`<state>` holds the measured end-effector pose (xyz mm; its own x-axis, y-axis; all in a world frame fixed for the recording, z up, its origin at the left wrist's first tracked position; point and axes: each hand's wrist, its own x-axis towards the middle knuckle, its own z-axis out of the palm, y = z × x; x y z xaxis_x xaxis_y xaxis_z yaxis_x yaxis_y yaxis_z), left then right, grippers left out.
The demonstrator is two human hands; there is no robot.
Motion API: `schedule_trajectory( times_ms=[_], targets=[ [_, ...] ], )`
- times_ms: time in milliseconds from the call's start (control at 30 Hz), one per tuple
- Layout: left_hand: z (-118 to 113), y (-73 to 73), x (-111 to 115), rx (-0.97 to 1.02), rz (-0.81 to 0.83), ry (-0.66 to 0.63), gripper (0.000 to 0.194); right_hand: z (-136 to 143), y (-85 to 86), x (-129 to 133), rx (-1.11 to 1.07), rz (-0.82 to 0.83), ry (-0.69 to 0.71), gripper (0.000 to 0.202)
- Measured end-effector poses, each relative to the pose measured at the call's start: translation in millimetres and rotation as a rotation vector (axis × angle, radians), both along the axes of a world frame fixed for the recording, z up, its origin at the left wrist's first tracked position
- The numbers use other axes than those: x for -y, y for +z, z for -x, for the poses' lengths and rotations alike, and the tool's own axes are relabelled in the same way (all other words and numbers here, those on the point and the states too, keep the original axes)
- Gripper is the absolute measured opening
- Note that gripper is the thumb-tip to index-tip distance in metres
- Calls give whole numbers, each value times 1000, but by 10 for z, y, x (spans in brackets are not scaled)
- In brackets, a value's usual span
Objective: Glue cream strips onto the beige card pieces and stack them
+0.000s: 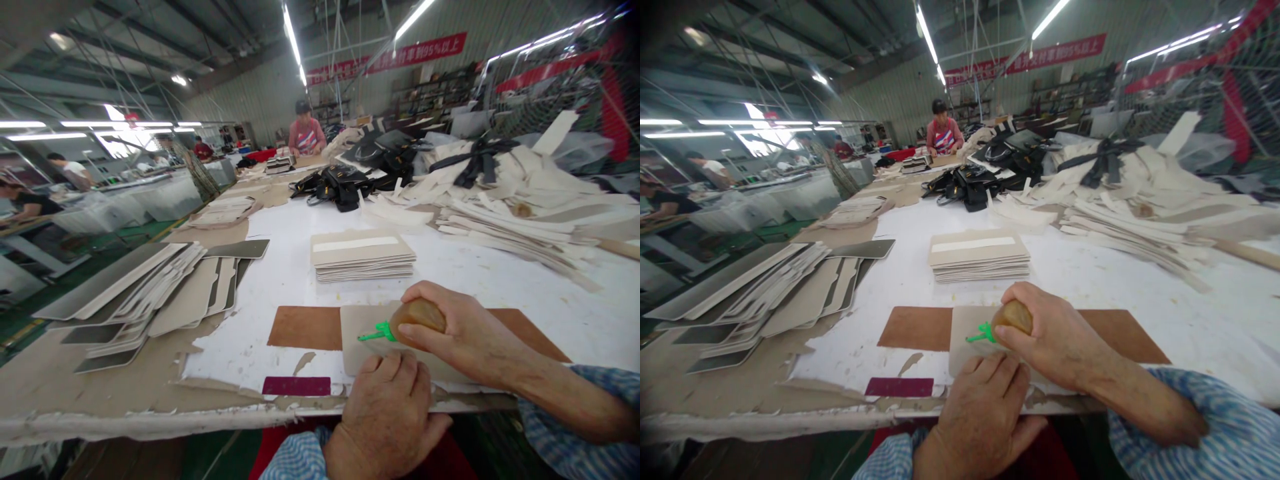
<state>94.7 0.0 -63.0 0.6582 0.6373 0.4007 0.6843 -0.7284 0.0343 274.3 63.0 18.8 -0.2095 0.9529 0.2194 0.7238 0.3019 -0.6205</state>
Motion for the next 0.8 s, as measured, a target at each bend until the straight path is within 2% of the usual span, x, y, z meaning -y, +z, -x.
schedule_trajectory(
  times_ms=[100, 300, 433, 600, 667, 733, 800],
  targets=[
    [4, -12, -5, 10, -45, 6, 52, -25, 73, 23, 17, 35, 12, 27],
    [8, 6, -19, 10, -40, 2, 48, -78, 167, 69, 51, 64, -81, 33],
    [8, 14, -16, -1, -11, -7, 47, -81, 136, 55, 52, 37, -89, 34],
    [8, 33, -5, -2, -12, -1, 46, -59, 14, 31, -4, 1, -84, 30],
    [5, 34, -6, 7, -31, 7, 47, -68, -61, 5, -73, 23, -90, 30],
    [1, 16, -16, 32, -74, 12, 48, -109, -151, -39, -232, 53, -148, 34],
    [-1, -26, -37, 75, -143, 16, 49, -203, -239, -93, -579, 116, -258, 44]
  ],
)
